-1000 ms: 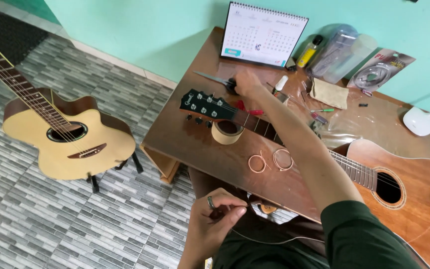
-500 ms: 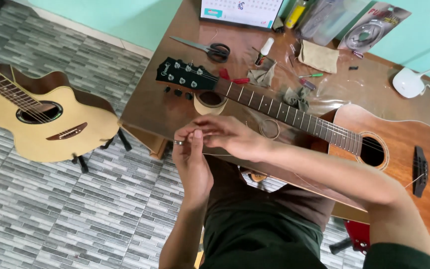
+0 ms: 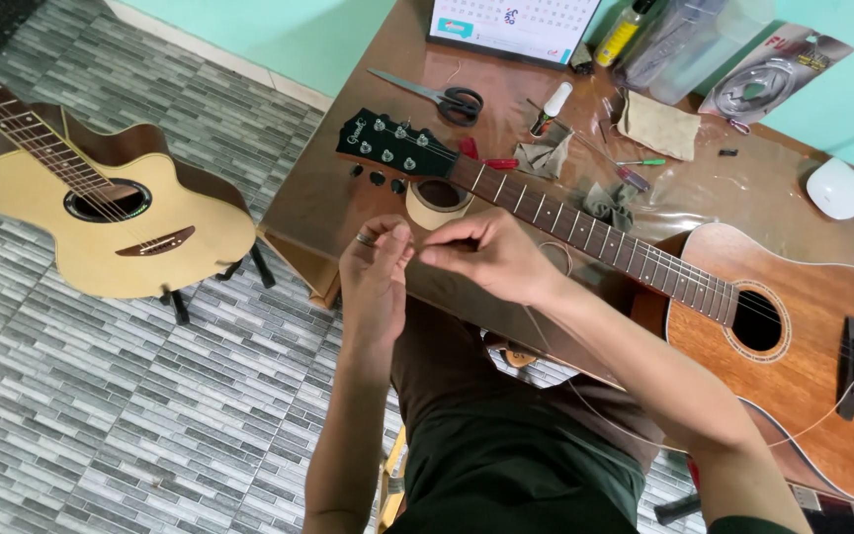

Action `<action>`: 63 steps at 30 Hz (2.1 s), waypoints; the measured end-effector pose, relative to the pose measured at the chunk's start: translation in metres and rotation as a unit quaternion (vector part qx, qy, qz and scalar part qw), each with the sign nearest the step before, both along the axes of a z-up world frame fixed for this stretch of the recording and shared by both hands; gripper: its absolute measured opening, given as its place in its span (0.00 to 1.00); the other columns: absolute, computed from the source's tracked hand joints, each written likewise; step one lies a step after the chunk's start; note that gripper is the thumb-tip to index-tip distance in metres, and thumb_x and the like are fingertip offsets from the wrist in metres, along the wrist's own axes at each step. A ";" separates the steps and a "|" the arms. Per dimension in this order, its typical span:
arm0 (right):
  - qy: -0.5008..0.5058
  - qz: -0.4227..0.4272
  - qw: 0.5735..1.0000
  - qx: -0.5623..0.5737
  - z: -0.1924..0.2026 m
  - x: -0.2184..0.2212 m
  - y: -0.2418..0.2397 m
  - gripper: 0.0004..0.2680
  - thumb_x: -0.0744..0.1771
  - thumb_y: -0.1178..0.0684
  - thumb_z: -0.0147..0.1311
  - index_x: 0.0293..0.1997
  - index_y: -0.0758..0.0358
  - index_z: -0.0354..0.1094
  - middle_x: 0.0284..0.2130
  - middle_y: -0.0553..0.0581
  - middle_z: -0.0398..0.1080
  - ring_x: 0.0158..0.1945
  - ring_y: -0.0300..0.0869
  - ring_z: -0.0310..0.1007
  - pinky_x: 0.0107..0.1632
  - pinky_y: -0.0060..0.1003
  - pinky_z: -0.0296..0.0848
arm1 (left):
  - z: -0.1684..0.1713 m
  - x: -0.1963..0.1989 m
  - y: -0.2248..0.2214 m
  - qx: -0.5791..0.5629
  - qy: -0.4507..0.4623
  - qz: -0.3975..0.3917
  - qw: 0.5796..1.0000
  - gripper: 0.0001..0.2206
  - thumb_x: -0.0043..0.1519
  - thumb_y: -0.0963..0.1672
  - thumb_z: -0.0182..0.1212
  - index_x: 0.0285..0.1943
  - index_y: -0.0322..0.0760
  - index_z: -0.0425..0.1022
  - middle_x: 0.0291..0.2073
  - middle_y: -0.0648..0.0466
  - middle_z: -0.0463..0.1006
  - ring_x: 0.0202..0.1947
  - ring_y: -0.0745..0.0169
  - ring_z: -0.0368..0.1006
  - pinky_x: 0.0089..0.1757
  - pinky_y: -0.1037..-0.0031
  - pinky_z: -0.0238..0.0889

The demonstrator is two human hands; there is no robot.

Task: Restringing an acoustic guitar by threading new strings, winding them with tuning pegs, and trimming excess with scissors.

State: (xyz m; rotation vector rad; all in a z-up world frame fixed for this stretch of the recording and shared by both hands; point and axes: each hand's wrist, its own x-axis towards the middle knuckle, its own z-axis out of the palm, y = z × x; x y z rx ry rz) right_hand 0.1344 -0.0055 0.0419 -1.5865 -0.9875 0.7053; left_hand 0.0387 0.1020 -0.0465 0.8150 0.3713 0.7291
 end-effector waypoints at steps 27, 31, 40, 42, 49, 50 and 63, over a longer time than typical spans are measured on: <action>-0.374 -0.024 0.904 -0.204 -0.086 0.122 0.136 0.04 0.66 0.62 0.59 0.36 0.64 0.81 0.40 0.58 0.78 0.35 0.53 0.79 0.43 0.43 0.81 | -0.069 0.080 0.149 0.453 0.286 0.051 0.843 0.09 0.65 0.40 0.59 0.53 0.38 0.80 0.49 0.48 0.78 0.42 0.54 0.79 0.46 0.63 0.72; -0.358 -0.024 0.910 -0.209 -0.077 0.125 0.143 0.06 0.65 0.64 0.57 0.32 0.62 0.81 0.36 0.56 0.78 0.34 0.49 0.78 0.43 0.41 0.80 | -0.079 0.089 0.145 0.437 0.246 0.054 0.864 0.08 0.65 0.37 0.58 0.50 0.33 0.81 0.49 0.46 0.72 0.46 0.48 0.77 0.49 0.65 0.79; -0.264 -0.005 0.925 -0.271 -0.061 0.123 0.159 0.07 0.59 0.61 0.55 0.22 0.56 0.79 0.21 0.48 0.77 0.31 0.35 0.74 0.35 0.33 0.73 | -0.094 0.097 0.148 0.461 0.232 0.091 0.852 0.08 0.64 0.38 0.61 0.46 0.36 0.85 0.44 0.50 0.73 0.48 0.51 0.72 0.46 0.67 0.73; -0.276 -0.011 0.912 -0.304 -0.063 0.123 0.164 0.08 0.59 0.63 0.52 0.22 0.57 0.78 0.19 0.50 0.75 0.30 0.38 0.74 0.34 0.36 0.74 | -0.095 0.098 0.147 0.471 0.236 0.095 0.845 0.08 0.64 0.39 0.61 0.46 0.38 0.85 0.44 0.50 0.73 0.50 0.49 0.71 0.46 0.64 0.71; -0.278 -0.010 0.918 -0.284 -0.071 0.122 0.164 0.08 0.56 0.65 0.48 0.16 0.59 0.73 0.14 0.47 0.67 0.24 0.37 0.64 0.29 0.34 0.68 | -0.096 0.096 0.147 0.456 0.220 0.086 0.858 0.08 0.64 0.38 0.60 0.48 0.36 0.84 0.45 0.49 0.72 0.50 0.49 0.70 0.43 0.68 0.78; -0.288 -0.011 0.918 -0.271 -0.074 0.124 0.164 0.08 0.56 0.64 0.49 0.17 0.58 0.75 0.15 0.47 0.70 0.25 0.37 0.67 0.31 0.34 0.72 | -0.096 0.096 0.147 0.463 0.218 0.088 0.855 0.08 0.64 0.38 0.60 0.48 0.36 0.84 0.45 0.49 0.72 0.50 0.49 0.71 0.43 0.67 0.78; -0.333 -0.024 0.919 -0.209 -0.096 0.133 0.162 0.06 0.57 0.61 0.53 0.18 0.56 0.76 0.13 0.47 0.69 0.22 0.37 0.63 0.30 0.35 0.68 | -0.093 0.094 0.146 0.456 0.215 0.088 0.859 0.08 0.64 0.38 0.60 0.47 0.37 0.84 0.45 0.50 0.72 0.50 0.50 0.70 0.44 0.68 0.78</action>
